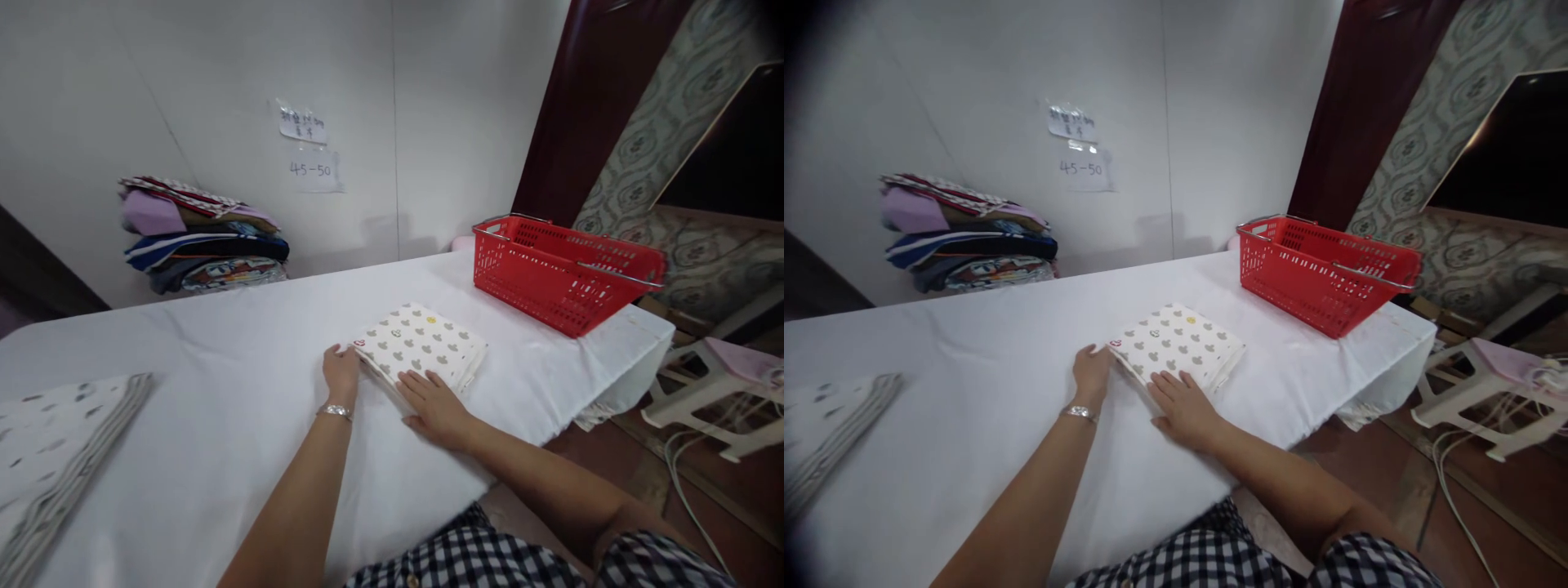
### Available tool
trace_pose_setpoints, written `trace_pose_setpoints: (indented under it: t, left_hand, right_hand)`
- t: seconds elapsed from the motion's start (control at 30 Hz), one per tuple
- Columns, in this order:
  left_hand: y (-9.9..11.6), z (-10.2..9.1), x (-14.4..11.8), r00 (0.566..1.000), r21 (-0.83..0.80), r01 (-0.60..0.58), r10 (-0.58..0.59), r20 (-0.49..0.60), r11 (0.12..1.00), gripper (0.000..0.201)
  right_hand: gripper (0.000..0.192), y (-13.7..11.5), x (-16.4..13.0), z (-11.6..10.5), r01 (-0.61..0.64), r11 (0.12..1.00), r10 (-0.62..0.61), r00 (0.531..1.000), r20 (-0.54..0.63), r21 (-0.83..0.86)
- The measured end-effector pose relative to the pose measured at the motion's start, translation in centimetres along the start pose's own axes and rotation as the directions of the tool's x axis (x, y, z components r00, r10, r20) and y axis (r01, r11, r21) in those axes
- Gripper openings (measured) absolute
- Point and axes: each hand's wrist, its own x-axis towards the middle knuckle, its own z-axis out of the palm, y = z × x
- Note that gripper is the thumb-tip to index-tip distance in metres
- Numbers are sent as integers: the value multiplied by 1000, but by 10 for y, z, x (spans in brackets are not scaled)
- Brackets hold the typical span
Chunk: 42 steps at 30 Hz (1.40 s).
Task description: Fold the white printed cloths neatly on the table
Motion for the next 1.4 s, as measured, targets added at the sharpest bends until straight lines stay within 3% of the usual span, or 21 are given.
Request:
trace_pose_setpoints:
  t: [0.07,0.13,0.2,0.23,0.33,0.47,0.63,0.7,0.77,0.83,0.87,0.93,1.0,1.13,1.3,1.4]
  left_hand:
    - [3,-1,-7,969,125,-249,246,35,960,38]
    - [2,0,-11,834,295,-552,508,216,780,37]
    - [-2,4,-11,696,412,-718,586,416,560,38]
    - [-5,6,-9,676,447,-737,565,473,507,39]
    - [-14,11,-2,687,510,-727,490,537,460,42]
    - [-18,11,2,683,515,-730,484,547,449,44]
    - [-14,10,9,692,477,-717,438,573,509,44]
    - [-12,10,16,704,457,-702,431,565,547,44]
    - [-11,10,23,729,445,-676,446,518,588,43]
    - [-10,10,28,773,445,-628,442,455,638,42]
    - [-10,10,30,800,453,-592,418,431,667,42]
    - [-7,11,33,856,480,-503,336,393,719,46]
    - [-2,11,36,898,497,-415,255,359,762,52]
    - [7,8,45,935,439,-275,132,330,855,53]
    - [7,-3,51,936,366,-193,59,348,910,36]
    - [1,-16,40,944,318,-123,12,330,940,38]
  right_hand:
    - [63,0,0,-2,6,1000,-6,1000,-6,2]
    - [64,0,0,-3,11,1000,-11,1000,-15,1]
    - [64,0,-1,-3,15,1000,-15,1000,-22,-1]
    - [64,0,-1,-3,14,1000,-14,1000,-23,-1]
    - [64,0,-1,-1,4,1000,-4,1000,-22,0]
    - [64,-1,0,1,-7,1000,7,1000,-23,8]
    - [63,4,-1,-12,8,987,-5,1000,-19,158]
    - [53,21,-3,-22,-20,972,48,992,-115,232]
    - [44,49,-6,-30,-105,957,182,943,-277,271]
    - [40,83,-8,-37,-237,919,351,855,-381,315]
    - [40,101,-9,-39,-330,877,452,812,-369,348]
    - [42,132,-10,-40,-523,739,648,723,-238,425]
    - [44,154,-10,-39,-600,659,717,684,-137,453]
    - [47,172,-5,-35,-602,627,717,694,-65,495]
    - [47,179,4,-37,-575,584,702,712,-2,573]
    - [51,185,18,-42,-535,579,676,737,5,615]
